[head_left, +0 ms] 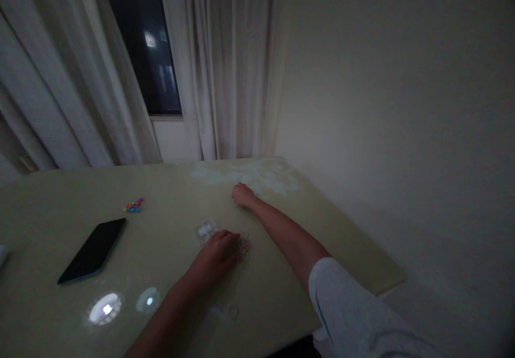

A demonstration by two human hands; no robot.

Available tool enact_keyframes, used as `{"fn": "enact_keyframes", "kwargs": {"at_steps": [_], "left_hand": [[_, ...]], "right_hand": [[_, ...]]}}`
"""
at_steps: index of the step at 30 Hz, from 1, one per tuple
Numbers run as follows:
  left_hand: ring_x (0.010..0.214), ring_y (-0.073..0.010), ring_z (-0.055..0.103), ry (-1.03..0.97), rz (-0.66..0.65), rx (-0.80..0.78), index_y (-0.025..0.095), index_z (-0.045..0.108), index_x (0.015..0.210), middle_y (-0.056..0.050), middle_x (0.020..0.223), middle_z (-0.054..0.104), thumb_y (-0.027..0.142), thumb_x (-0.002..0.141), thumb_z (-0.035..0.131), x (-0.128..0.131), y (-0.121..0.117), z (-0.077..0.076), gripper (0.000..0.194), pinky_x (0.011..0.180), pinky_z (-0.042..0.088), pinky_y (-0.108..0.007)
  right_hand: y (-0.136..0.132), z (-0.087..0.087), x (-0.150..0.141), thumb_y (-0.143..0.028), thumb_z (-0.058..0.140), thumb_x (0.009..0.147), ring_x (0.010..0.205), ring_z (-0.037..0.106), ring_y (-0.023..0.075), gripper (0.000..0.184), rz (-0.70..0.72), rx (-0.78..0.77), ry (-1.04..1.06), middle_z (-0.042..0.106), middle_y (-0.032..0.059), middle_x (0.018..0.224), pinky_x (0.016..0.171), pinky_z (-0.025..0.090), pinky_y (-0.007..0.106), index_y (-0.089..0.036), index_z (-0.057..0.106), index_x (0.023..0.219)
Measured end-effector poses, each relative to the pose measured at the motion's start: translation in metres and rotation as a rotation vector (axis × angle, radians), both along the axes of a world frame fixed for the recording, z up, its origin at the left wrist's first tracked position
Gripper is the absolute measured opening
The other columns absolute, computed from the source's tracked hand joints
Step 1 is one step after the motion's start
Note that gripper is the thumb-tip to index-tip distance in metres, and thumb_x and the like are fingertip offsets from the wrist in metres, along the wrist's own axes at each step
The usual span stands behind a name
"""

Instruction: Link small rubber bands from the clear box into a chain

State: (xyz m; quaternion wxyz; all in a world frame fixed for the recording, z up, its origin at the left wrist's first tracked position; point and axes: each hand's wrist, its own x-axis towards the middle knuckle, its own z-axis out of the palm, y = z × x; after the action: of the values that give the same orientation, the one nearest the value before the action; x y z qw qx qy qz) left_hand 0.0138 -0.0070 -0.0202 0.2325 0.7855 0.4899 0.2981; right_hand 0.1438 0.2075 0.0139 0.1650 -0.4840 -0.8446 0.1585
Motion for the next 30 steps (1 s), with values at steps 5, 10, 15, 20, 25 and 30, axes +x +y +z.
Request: {"fn": "enact_keyframes", "kwargs": {"at_steps": [5,10,15,20,25,30], "left_hand": [[0.112,-0.0299,0.067,-0.010,-0.060,-0.015,0.023,0.076,0.118,-0.012,0.118,0.073,0.034,0.091,0.067,0.002,0.000,0.009,0.030,0.103,0.051,-0.044],[0.109,-0.0287,0.069,-0.052,-0.066,-0.081,0.024,0.076,0.114,-0.010,0.117,0.075,0.039,0.086,0.070,-0.016,0.000,0.017,0.033,0.096,0.055,-0.042],[0.107,-0.0298,0.072,-0.081,-0.022,-0.154,0.023,0.074,0.115,-0.009,0.118,0.076,0.037,0.075,0.075,-0.036,0.001,0.017,0.042,0.085,0.060,-0.038],[0.092,-0.0263,0.074,-0.080,0.005,-0.169,0.022,0.075,0.108,-0.007,0.100,0.078,0.042,0.082,0.068,-0.034,0.006,0.009,0.033,0.083,0.061,-0.038],[0.097,-0.0271,0.075,-0.111,-0.019,-0.238,0.022,0.072,0.114,-0.007,0.103,0.079,0.046,0.084,0.067,-0.040,0.003,0.011,0.038,0.090,0.061,-0.042],[0.117,-0.0314,0.072,-0.094,-0.061,-0.298,0.024,0.067,0.125,-0.011,0.128,0.074,0.043,0.073,0.081,-0.047,-0.006,0.023,0.058,0.103,0.057,-0.047]], "right_hand": [[-0.068,-0.003,0.025,-0.032,0.068,0.102,0.104,0.069,0.0228,0.023,0.110,0.029,0.128,0.069,0.0082,0.119,0.091,0.059,0.043,-0.015,0.068,0.117],[-0.137,-0.015,0.066,-0.018,0.072,0.097,0.085,0.062,0.0145,0.004,0.131,0.045,0.312,0.067,0.0038,0.093,0.083,0.049,0.028,-0.015,0.073,0.095],[-0.152,-0.020,0.070,-0.018,0.070,0.098,0.080,0.061,0.0126,0.006,0.211,-0.017,0.411,0.067,0.0021,0.091,0.073,0.047,0.023,-0.015,0.075,0.099],[-0.146,-0.023,0.071,-0.014,0.079,0.090,0.079,0.060,0.0125,0.004,0.304,-0.076,0.415,0.066,0.0005,0.087,0.077,0.046,0.023,-0.017,0.080,0.093],[-0.142,-0.021,0.087,-0.032,0.083,0.090,0.084,0.060,0.0140,0.031,0.283,-0.120,0.396,0.065,0.0066,0.109,0.082,0.049,0.027,-0.019,0.078,0.118],[-0.142,-0.015,0.093,-0.035,0.100,0.067,0.108,0.061,0.0209,0.066,0.447,-0.182,0.302,0.063,0.0060,0.121,0.099,0.049,0.033,-0.028,0.075,0.128]]}}
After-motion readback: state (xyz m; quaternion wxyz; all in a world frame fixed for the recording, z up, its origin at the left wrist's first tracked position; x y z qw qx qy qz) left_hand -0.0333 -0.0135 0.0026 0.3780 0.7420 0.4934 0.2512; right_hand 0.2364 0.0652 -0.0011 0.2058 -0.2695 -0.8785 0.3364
